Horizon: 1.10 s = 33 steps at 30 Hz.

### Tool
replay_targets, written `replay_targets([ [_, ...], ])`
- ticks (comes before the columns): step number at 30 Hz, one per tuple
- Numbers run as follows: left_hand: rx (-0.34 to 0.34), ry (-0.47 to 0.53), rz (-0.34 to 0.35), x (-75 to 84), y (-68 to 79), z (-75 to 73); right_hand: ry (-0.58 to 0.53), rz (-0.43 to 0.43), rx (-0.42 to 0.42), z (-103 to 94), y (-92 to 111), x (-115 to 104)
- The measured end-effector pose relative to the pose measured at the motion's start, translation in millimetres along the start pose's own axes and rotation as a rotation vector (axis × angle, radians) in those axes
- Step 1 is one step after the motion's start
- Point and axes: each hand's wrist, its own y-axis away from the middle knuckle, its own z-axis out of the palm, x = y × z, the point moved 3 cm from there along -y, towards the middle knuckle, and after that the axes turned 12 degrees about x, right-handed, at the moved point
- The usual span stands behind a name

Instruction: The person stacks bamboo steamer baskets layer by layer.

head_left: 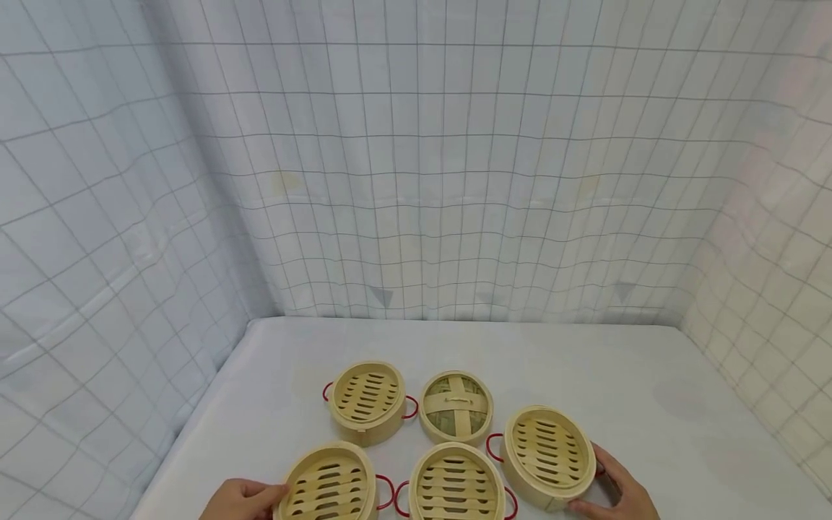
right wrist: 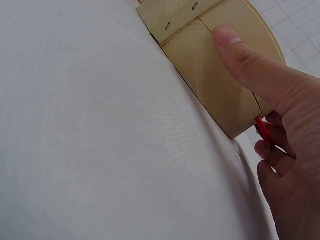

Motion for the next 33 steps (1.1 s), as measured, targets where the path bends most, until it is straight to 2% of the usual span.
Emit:
replay_targets([
  [3, 0.066, -0.020, -0.012, -1.9, 2.3, -5.1, -0.002, 0.012, -0.008, 0.7, -0.3, 0.2],
  [6, 0.101, 0.000, -0.031, 0.0, 5.1, -10.7, 0.017, 0.015, -0.002, 0.2, 0.2, 0.9],
  [12, 0.052, 0.109, -0.026, 15.8, 8.9, -20.7, 0.028, -0.016, 0.036, -1.0, 0.3, 2.7],
  [17, 0.035, 0.165, -0.001, 36.1, 9.0, -20.6, 0.019, -0.022, 0.046, 0.4, 0.2, 4.3],
  [22, 0.017, 0.189, 0.063, 52.6, 5.2, -8.9, 0.025, -0.011, 0.030, 1.1, 1.5, 3.3],
  [29, 0.081, 0.144, 0.063, 76.4, -1.2, 16.1, 0.021, 0.034, -0.013, 1.7, 2.7, 1.7],
  [33, 0.051, 0.164, 0.117, 94.6, -5.7, 26.5, 0.029, 0.009, 0.009, 1.1, 0.4, 1.1],
])
